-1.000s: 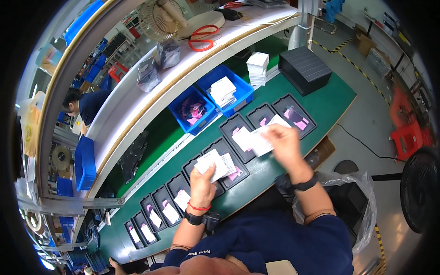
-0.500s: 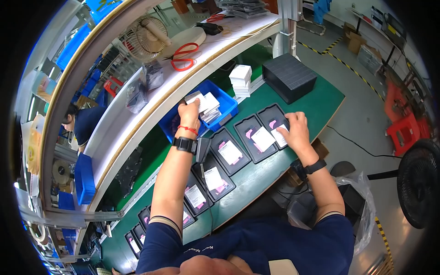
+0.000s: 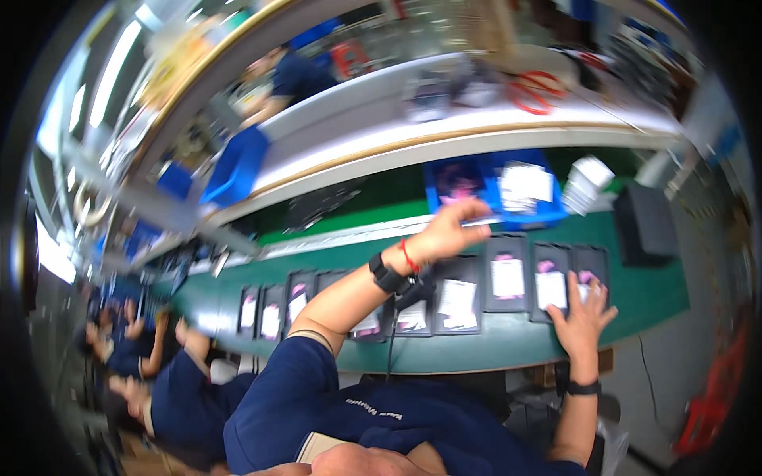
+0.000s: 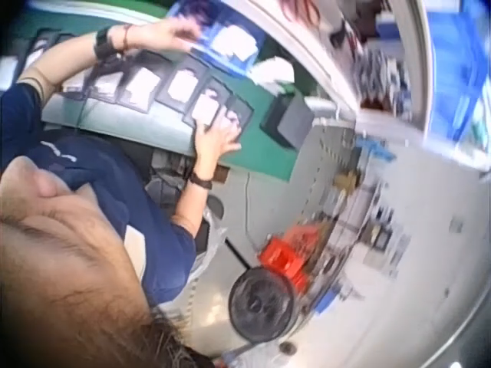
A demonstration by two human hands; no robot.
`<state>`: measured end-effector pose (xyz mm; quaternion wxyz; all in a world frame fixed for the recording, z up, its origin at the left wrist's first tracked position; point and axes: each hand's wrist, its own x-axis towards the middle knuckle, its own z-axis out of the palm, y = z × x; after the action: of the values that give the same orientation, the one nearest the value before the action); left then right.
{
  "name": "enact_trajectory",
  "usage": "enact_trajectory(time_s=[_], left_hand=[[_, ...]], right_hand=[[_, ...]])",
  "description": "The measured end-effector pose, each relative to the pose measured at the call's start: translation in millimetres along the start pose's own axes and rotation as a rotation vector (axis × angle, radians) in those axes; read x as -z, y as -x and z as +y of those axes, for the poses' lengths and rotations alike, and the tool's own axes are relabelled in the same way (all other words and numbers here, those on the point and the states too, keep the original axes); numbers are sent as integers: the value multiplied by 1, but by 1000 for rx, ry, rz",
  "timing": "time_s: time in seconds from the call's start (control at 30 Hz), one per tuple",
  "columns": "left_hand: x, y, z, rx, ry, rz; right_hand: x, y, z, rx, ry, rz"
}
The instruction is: Unpack plastic trays, attach labels/stickers, and pack smartphone cases into protective sleeves and bags.
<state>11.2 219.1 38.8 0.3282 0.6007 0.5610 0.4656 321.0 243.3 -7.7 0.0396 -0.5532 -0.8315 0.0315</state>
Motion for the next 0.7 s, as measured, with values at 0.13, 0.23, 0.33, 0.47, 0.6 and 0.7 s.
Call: enact_trajectory(time_s=[0.13,0.23,0.33,0.47,0.6,0.7], left_hand=[[55,120,29,17,-591,-311],[94,217,5,327,-842,2],[131,292,-26,712,-1028,385],[193,370,-43,1052,-978,762],[234,414,-65,1259,-838,844],[237,446,-99,1153,-755,882]], right_hand=[[6,5,-7,-3,25,-66],[-1,8,-25,54,23,-70],[-9,11,-32,78,40,-74],[-13,14,-34,59,60,-65],[20,17,-70,230,30,113],[82,7,-164,640,-266,37]])
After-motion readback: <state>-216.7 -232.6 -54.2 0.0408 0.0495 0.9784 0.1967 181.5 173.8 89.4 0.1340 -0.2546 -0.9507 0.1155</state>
